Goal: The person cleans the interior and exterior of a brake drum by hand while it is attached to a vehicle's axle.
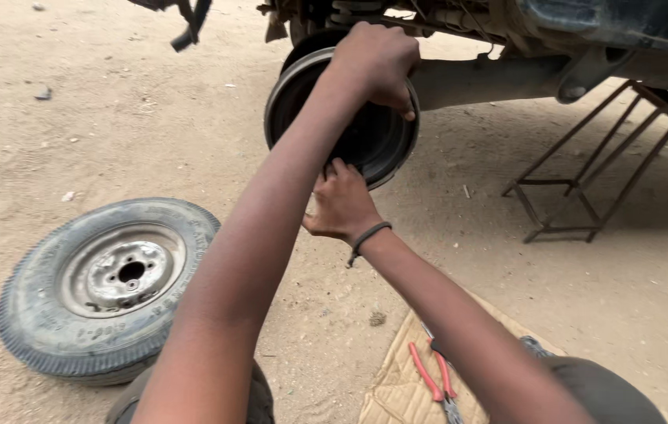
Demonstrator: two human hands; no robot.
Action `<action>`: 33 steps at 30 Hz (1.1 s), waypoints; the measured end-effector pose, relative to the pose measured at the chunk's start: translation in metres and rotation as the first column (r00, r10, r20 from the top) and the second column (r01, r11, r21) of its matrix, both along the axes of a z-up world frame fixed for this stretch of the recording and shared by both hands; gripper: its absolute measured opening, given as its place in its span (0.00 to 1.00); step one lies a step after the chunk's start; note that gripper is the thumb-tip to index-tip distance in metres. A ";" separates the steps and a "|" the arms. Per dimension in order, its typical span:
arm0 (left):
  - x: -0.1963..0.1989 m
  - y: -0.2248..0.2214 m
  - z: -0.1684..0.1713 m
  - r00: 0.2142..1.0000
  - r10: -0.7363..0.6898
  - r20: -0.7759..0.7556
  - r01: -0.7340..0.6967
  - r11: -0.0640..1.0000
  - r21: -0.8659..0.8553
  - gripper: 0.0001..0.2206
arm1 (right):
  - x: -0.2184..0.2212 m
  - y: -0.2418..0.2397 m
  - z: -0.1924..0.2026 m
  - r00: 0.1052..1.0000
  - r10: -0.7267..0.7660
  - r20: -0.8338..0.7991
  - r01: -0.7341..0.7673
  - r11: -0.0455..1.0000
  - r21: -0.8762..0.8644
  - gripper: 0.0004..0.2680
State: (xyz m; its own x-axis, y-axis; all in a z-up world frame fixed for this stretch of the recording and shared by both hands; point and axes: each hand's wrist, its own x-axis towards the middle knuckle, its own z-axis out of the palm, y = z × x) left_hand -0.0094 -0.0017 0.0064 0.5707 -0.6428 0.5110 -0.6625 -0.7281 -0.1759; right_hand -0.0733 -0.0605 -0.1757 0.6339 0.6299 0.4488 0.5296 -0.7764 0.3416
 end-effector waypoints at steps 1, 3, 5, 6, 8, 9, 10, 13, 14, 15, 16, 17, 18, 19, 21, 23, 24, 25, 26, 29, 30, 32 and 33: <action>-0.003 -0.001 -0.004 1.000 -0.007 -0.015 0.007 1.000 0.014 0.26 | 0.002 0.003 -0.003 0.997 0.067 0.027 -0.069 0.994 0.086 0.28; 0.000 0.001 -0.002 0.999 0.025 -0.047 -0.024 0.999 0.028 0.26 | 0.006 -0.011 -0.001 0.992 0.113 0.053 -0.120 0.979 0.167 0.30; 0.002 -0.006 -0.002 0.996 0.052 -0.068 -0.051 0.998 0.024 0.26 | 0.010 -0.052 0.020 0.975 -0.039 -0.221 -0.020 0.965 -0.261 0.30; 0.003 -0.007 -0.002 0.997 0.056 -0.056 -0.055 0.998 0.016 0.26 | 0.009 -0.072 0.033 0.975 -0.045 -0.216 -0.015 0.963 -0.269 0.30; 0.002 0.000 -0.011 0.994 0.087 -0.064 -0.086 0.996 0.013 0.26 | 0.004 -0.089 0.043 0.970 0.242 -0.004 -0.235 0.939 -0.253 0.27; 0.004 -0.003 -0.009 0.999 0.033 0.004 -0.033 0.999 -0.006 0.26 | 0.004 -0.081 0.039 0.968 0.252 -0.004 -0.244 0.937 -0.251 0.27; 0.005 -0.004 -0.008 0.997 -0.020 0.073 0.021 1.000 -0.022 0.26 | 0.003 -0.067 0.029 0.990 0.121 -0.071 -0.133 0.973 -0.186 0.29; 0.004 -0.005 -0.009 1.000 0.018 0.022 -0.019 1.000 0.022 0.25 | -0.007 -0.009 -0.013 0.967 0.140 0.213 -0.176 0.971 0.159 0.29; 0.005 -0.004 -0.007 0.999 0.025 0.026 -0.025 0.999 0.026 0.25 | -0.005 0.006 -0.019 0.965 0.145 0.218 -0.182 0.970 0.163 0.29; 0.005 -0.006 -0.007 0.999 0.048 -0.020 -0.047 0.998 0.047 0.25 | -0.004 0.018 -0.025 0.957 0.130 0.259 -0.195 0.950 0.244 0.32; 0.005 -0.007 -0.008 0.995 0.072 -0.065 -0.068 0.995 0.069 0.26 | -0.003 0.023 -0.028 0.948 0.111 0.300 -0.211 0.922 0.324 0.35; 0.006 -0.008 -0.009 0.996 0.062 -0.070 -0.057 0.996 0.074 0.26 | -0.002 0.012 -0.028 0.950 0.100 0.295 -0.200 0.923 0.329 0.35; 0.008 -0.005 -0.009 0.996 0.065 -0.057 -0.061 0.996 0.067 0.25 | 0.000 -0.007 -0.022 0.986 0.104 0.133 -0.125 0.979 0.164 0.32; 0.010 -0.003 -0.008 0.996 0.075 -0.039 -0.073 0.996 0.048 0.25 | 0.004 -0.027 -0.013 0.996 0.083 -0.027 -0.084 0.996 -0.029 0.30; 0.010 -0.002 -0.009 0.998 0.054 -0.017 -0.054 0.998 0.038 0.25 | 0.001 -0.071 0.008 0.978 0.187 0.092 -0.181 0.981 -0.074 0.29; 0.007 0.001 -0.009 0.999 0.050 0.003 -0.050 0.998 0.034 0.25 | 0.001 -0.072 0.013 0.930 0.306 0.204 -0.286 0.950 -0.124 0.28; 0.005 0.000 -0.009 0.999 0.043 -0.008 -0.043 0.999 0.034 0.25 | 0.002 -0.061 0.009 0.990 0.139 0.036 -0.137 0.989 -0.061 0.28; 0.004 -0.004 -0.007 1.000 0.024 -0.010 -0.023 0.999 0.034 0.25 | 0.002 -0.052 0.005 0.990 -0.041 -0.134 0.038 0.999 -0.027 0.28; 0.004 -0.003 -0.007 1.000 0.025 -0.003 -0.025 0.999 0.033 0.25 | 0.000 -0.032 -0.009 0.998 0.048 -0.043 -0.042 0.991 0.130 0.27; 0.005 0.001 -0.006 1.000 0.010 -0.018 -0.010 1.000 0.006 0.26 | -0.002 0.039 -0.042 0.979 0.115 0.168 -0.195 0.769 0.609 0.22; 0.006 0.002 -0.005 0.999 0.011 -0.035 -0.010 1.000 0.029 0.26 | -0.001 0.047 -0.045 0.979 0.115 0.167 -0.194 0.765 0.614 0.22; 0.008 -0.004 -0.004 0.999 -0.011 -0.052 0.013 0.999 0.052 0.25 | 0.005 0.046 -0.045 0.988 0.131 0.083 -0.152 0.695 0.703 0.22; 0.009 -0.002 -0.006 0.999 0.013 -0.046 -0.011 0.999 0.038 0.26 | 0.007 0.033 -0.043 0.989 0.124 0.079 -0.144 0.698 0.701 0.22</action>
